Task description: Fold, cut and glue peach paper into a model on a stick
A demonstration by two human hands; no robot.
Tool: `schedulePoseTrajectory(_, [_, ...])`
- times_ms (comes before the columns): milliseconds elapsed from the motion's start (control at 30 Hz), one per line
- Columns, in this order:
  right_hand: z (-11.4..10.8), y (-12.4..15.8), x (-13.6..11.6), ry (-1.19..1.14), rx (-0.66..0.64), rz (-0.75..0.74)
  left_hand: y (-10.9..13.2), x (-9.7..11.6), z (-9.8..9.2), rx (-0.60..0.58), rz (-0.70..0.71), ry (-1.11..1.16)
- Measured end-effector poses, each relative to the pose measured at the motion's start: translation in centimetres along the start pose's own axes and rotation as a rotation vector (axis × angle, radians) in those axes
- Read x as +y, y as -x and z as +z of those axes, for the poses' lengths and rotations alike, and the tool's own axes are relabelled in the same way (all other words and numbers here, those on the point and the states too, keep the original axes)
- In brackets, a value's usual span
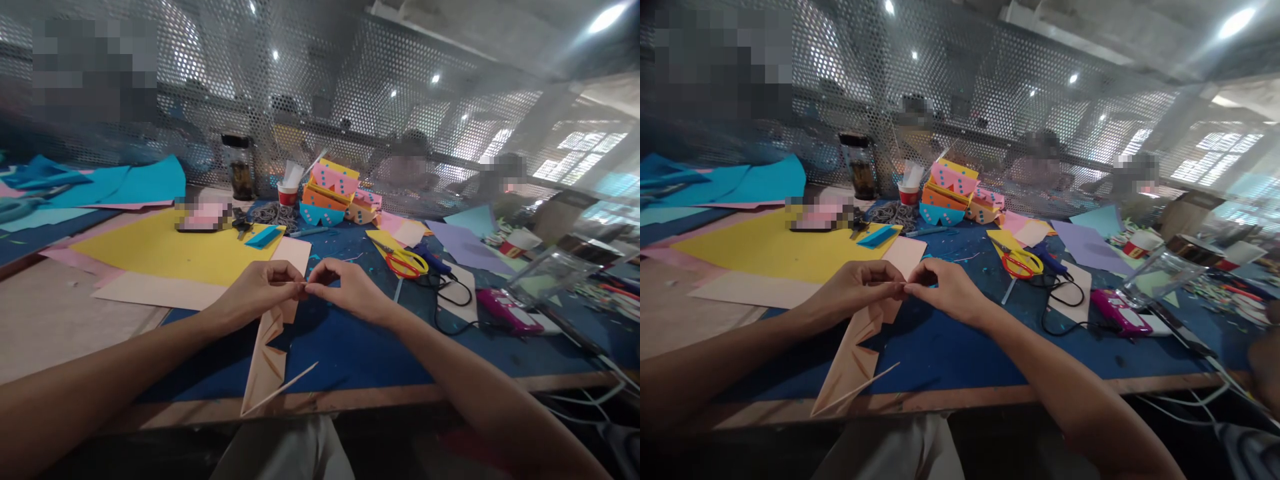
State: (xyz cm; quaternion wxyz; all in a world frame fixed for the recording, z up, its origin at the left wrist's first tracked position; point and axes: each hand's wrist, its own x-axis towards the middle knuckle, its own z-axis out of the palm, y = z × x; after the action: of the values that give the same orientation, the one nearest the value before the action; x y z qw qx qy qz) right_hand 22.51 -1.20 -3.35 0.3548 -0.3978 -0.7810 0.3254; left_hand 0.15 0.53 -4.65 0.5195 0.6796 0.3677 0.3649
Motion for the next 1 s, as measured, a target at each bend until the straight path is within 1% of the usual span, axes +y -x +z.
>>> schedulePoseTrajectory(167, [-0.12,0.06,-0.23,0.071,-0.017,-0.020,0.02,0.05,0.01,-0.007,0.018,-0.073])
schedulePoseTrajectory(433, [0.08,0.02,-0.08,0.143,-0.016,-0.103,0.24,0.69,0.24,-0.023,0.042,-0.138])
schedulePoseTrajectory(633, [0.16,0.18,-0.05,0.256,-0.016,-0.172,0.40,0.53,0.25,-0.019,0.038,-0.161])
schedulePoseTrajectory(733, [0.18,0.23,-0.06,0.309,-0.022,-0.162,0.37,0.49,0.22,-0.014,0.031,-0.159])
schedulePoseTrajectory(867, [0.20,0.27,0.03,0.312,-0.037,-0.095,0.18,0.60,0.17,-0.006,0.039,-0.135])
schedulePoseTrajectory(1000, [0.22,0.34,-0.04,0.356,-0.049,-0.142,0.03,0.74,0.08,-0.006,0.058,-0.132])
